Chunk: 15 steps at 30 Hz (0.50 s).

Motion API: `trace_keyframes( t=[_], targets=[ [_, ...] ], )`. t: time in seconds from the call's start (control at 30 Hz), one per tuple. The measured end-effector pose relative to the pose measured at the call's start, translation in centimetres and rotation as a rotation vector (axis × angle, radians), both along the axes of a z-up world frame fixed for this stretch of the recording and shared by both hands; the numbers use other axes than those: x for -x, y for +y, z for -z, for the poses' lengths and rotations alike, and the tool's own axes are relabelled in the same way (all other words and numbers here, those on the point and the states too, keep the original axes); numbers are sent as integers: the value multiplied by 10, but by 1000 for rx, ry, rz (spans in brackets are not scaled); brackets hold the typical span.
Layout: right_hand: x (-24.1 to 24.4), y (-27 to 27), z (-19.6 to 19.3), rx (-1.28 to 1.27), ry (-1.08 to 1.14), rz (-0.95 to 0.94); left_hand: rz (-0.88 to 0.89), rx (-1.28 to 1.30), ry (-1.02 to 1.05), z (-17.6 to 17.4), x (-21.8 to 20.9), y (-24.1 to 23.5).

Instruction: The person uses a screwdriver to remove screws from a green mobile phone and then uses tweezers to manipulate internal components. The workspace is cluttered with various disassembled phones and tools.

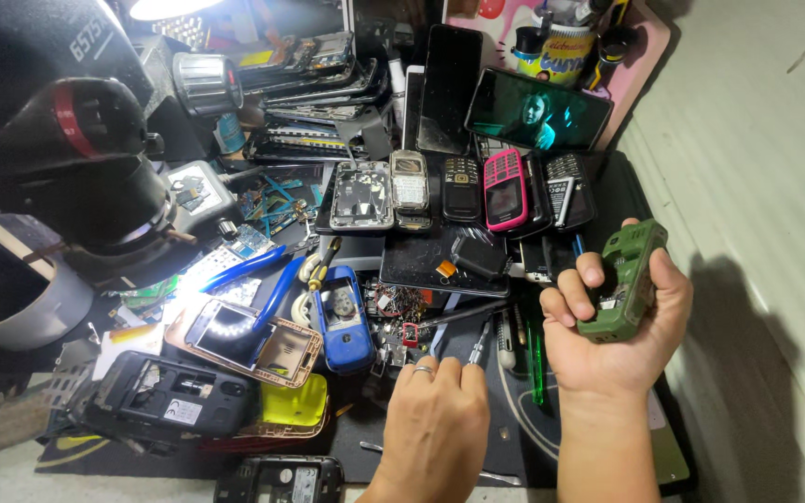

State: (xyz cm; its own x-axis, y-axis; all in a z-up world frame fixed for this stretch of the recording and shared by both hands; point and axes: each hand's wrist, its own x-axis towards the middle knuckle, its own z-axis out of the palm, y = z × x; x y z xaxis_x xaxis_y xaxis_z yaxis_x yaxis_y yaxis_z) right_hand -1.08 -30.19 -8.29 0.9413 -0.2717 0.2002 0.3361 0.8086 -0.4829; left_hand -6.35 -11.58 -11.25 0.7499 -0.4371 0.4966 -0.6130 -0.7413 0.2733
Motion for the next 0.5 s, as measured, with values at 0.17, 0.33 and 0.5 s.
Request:
trace_keyframes(
  t=[0.17,0.33,0.5],
  targets=[
    [1,2,0,14,13,3,12,-15,84,-4,0,-3],
    [1,2,0,17,12,6,-14,-23,-8,-4,-5,-9],
    [0,2,0,8,4,-6,20,70,3,-6,-3,-3]
  ],
)
